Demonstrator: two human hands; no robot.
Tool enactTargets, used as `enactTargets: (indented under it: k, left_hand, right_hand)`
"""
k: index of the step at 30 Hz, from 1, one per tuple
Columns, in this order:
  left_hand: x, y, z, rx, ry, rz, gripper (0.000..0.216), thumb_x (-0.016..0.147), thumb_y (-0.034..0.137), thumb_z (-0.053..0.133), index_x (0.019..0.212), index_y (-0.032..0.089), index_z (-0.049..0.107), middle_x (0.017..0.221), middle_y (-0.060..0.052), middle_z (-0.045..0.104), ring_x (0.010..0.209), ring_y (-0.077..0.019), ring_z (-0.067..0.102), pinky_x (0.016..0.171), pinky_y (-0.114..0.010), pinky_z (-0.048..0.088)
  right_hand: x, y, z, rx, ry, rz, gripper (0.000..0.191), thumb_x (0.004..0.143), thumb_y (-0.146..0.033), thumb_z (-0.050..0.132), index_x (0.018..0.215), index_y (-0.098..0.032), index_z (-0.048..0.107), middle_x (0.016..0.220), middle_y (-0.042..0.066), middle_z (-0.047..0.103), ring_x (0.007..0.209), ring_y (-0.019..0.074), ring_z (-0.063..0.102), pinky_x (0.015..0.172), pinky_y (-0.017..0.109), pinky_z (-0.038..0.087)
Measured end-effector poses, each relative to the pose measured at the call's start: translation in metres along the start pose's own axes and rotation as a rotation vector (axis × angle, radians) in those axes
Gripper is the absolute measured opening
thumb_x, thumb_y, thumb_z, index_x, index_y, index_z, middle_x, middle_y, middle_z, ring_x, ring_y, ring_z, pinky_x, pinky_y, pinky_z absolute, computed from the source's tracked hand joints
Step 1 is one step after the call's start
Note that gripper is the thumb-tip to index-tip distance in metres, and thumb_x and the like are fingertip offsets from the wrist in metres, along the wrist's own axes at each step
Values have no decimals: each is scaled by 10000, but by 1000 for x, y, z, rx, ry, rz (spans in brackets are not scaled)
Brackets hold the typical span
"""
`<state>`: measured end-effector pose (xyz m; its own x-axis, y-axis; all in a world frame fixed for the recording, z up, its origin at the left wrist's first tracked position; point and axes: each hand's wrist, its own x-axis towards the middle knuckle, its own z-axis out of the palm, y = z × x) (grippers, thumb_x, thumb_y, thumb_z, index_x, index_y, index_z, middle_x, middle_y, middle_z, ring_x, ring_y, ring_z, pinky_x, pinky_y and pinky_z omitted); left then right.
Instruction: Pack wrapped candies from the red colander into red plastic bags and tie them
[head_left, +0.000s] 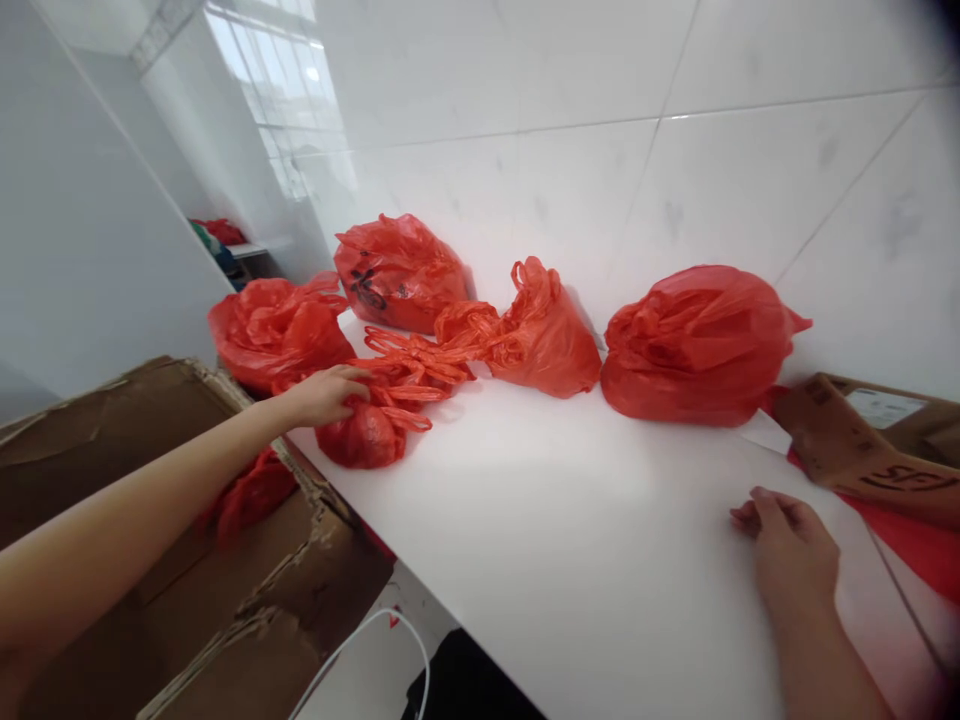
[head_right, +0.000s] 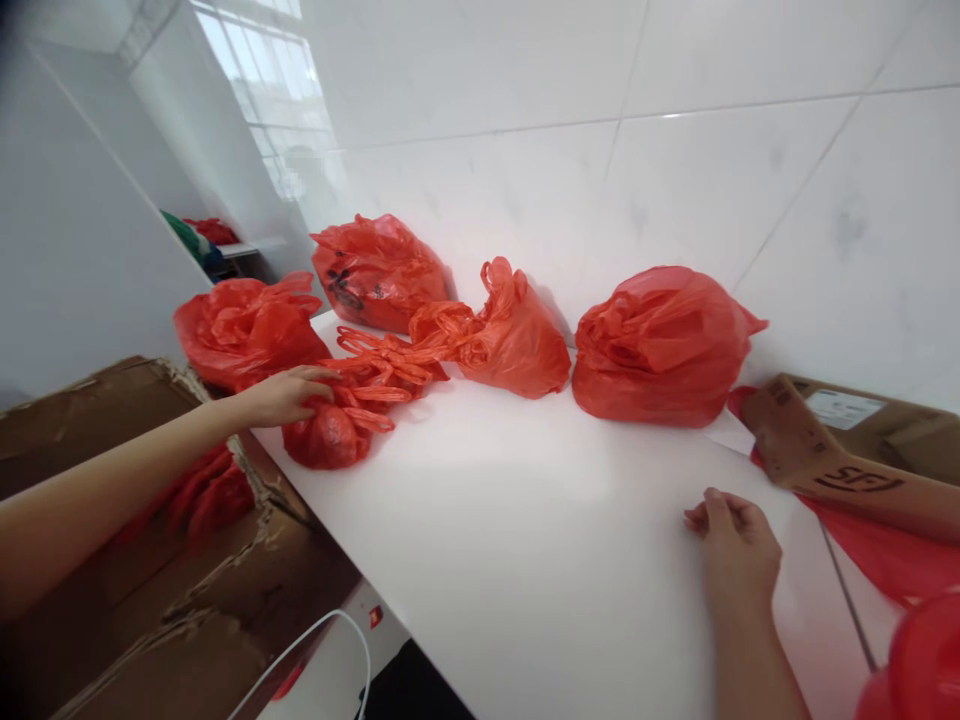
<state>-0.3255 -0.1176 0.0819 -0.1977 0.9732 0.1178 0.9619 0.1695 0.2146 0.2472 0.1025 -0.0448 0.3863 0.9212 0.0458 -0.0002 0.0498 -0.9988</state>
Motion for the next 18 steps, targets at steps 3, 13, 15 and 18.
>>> enactTargets:
  k: [3, 13, 15, 18]
  left_hand:
    - [-6, 4, -3, 59, -85, 50, 277, 572, 131, 632, 814, 212, 740, 1408, -83, 516, 1306, -334, 408, 1102, -439, 275]
    - [-89, -7, -90, -683, 145, -232, 351, 897, 263, 467, 1178, 64, 535, 933, -34, 680, 829, -137, 623, 820, -316, 492]
    - [-118, -19, -100, -888, 209, -355, 349, 909, 243, 473, 1198, 57, 533, 932, -37, 687, 869, -151, 625, 833, -323, 487]
    - [-165, -48, -104, -1047, 140, -538, 438, 816, 337, 637, 1170, 84, 583, 911, -48, 711, 882, -204, 633, 811, -355, 503]
  right_hand:
    - [-5, -1, 0, -156, -30, -45, 236, 612, -386, 710, 748, -218, 616, 617, 12, 603, 530, 156, 574, 535, 314, 452]
    - [-115, -33, 107, -268, -445, -345, 267, 723, -461, 621, 829, -217, 596, 647, 14, 592, 588, 169, 567, 588, 318, 475]
    - [-187, -45, 150, -232, -875, -471, 298, 804, -482, 563, 937, -221, 618, 839, 51, 639, 711, 174, 608, 642, 311, 505]
    - [-290, -56, 197, -237, -1497, -670, 537, 841, -465, 591, 1347, -328, 472, 1351, 90, 484, 1094, 222, 575, 851, 367, 516]
